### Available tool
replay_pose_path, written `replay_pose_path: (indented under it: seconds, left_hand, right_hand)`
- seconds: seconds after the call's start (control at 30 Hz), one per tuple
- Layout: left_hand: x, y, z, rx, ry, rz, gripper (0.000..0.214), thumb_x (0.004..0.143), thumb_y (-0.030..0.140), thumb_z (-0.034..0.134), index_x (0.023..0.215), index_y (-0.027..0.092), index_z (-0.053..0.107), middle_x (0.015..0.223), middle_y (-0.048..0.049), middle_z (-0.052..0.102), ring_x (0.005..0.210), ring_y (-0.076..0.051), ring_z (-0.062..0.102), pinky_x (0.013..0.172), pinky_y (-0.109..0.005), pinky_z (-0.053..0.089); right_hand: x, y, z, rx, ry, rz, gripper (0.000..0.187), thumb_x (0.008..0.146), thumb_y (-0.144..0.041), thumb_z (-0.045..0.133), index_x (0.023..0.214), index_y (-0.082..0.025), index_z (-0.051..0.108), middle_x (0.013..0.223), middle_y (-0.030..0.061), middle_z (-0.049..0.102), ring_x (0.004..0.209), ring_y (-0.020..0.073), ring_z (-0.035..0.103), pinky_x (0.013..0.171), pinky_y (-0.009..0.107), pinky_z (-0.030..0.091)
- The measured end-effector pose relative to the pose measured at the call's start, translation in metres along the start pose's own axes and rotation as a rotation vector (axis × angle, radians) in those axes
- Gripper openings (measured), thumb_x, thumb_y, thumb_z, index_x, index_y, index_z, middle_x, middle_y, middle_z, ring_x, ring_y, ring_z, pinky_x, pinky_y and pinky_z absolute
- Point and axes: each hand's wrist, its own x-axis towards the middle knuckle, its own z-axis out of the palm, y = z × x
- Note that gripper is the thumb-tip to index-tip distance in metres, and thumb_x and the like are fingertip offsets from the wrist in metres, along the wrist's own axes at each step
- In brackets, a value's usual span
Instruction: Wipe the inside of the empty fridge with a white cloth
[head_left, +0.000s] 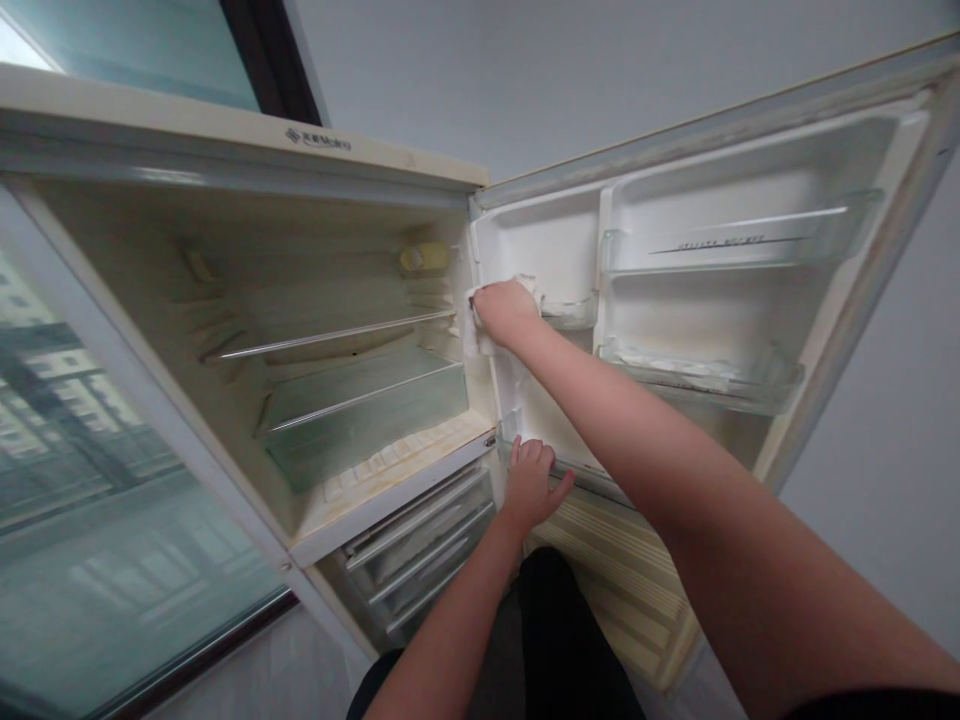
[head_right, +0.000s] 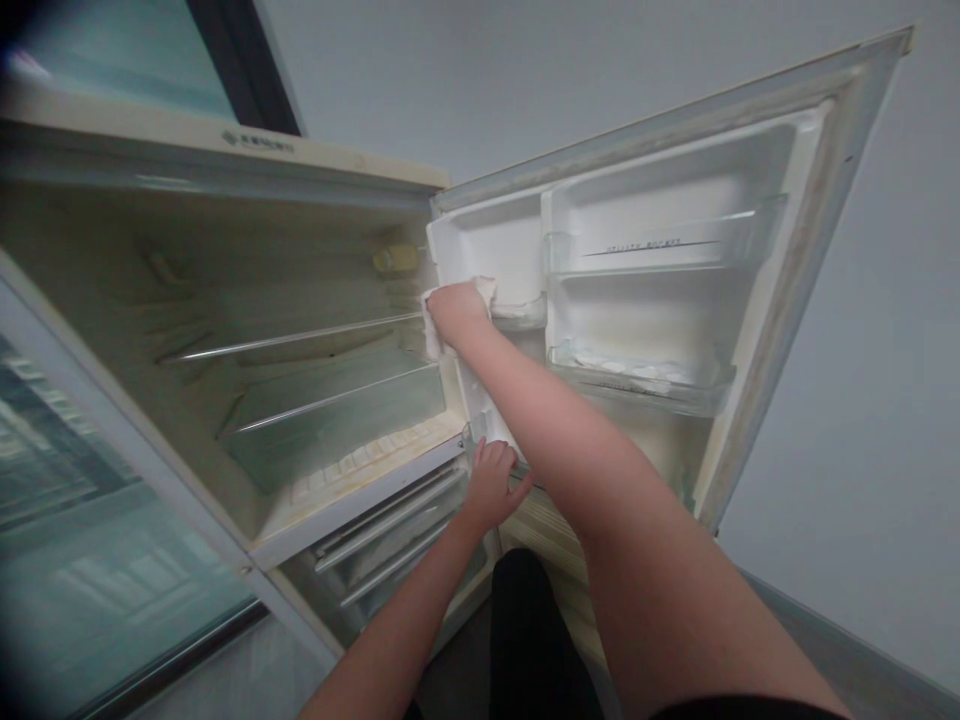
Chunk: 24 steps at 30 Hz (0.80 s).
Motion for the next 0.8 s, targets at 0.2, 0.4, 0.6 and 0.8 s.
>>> replay_pose_path:
  seconds: [0.2,0.4,0.6,0.8]
  left_hand:
    - [0.002,0.000,0.000,-0.002,0.007,0.009,0.028,0.093,0.050,0.055,0.089,0.023,0.049,0.090,-0.0016,0.054,0.098,-0.022,0.053,0.118,-0.050,0.028]
    - [0.003,0.006,0.005,-0.009,0.039,-0.002,0.028,0.091,0.049,0.059,0.089,0.023,0.052,0.095,-0.0038,0.057,0.101,-0.024,0.055,0.117,-0.052,0.030]
    - [0.008,0.016,0.008,0.035,0.055,-0.030,0.028,0.093,0.049,0.055,0.091,0.022,0.054,0.094,-0.0050,0.058,0.102,-0.025,0.056,0.118,-0.053,0.029]
    - [0.011,0.023,0.017,0.047,0.047,-0.066,0.033,0.092,0.051,0.053,0.099,0.019,0.060,0.099,-0.0080,0.062,0.106,-0.027,0.057,0.120,-0.054,0.029]
  right_hand:
    - [-0.027,0.015,0.002,-0.152,0.091,-0.157,0.041,0.099,-0.010,0.027,0.129,-0.004,0.054,0.128,0.0240,0.059,0.109,0.0286,0.063,0.082,0.038,0.048]
    - [-0.072,0.054,-0.009,-0.254,0.085,-0.161,0.038,0.100,-0.016,0.031,0.131,-0.009,0.051,0.139,0.0221,0.052,0.102,0.0269,0.062,0.080,0.038,0.046]
    - [-0.091,0.067,0.007,-0.232,0.222,-0.058,0.039,0.101,-0.015,0.028,0.125,-0.008,0.058,0.109,0.0184,0.064,0.102,0.0281,0.058,0.099,0.048,0.040]
    - [-0.097,0.024,0.043,0.134,0.556,0.118,0.037,0.097,-0.018,0.039,0.127,-0.012,0.061,0.135,0.0131,0.059,0.137,0.0275,0.040,0.123,0.049,0.020]
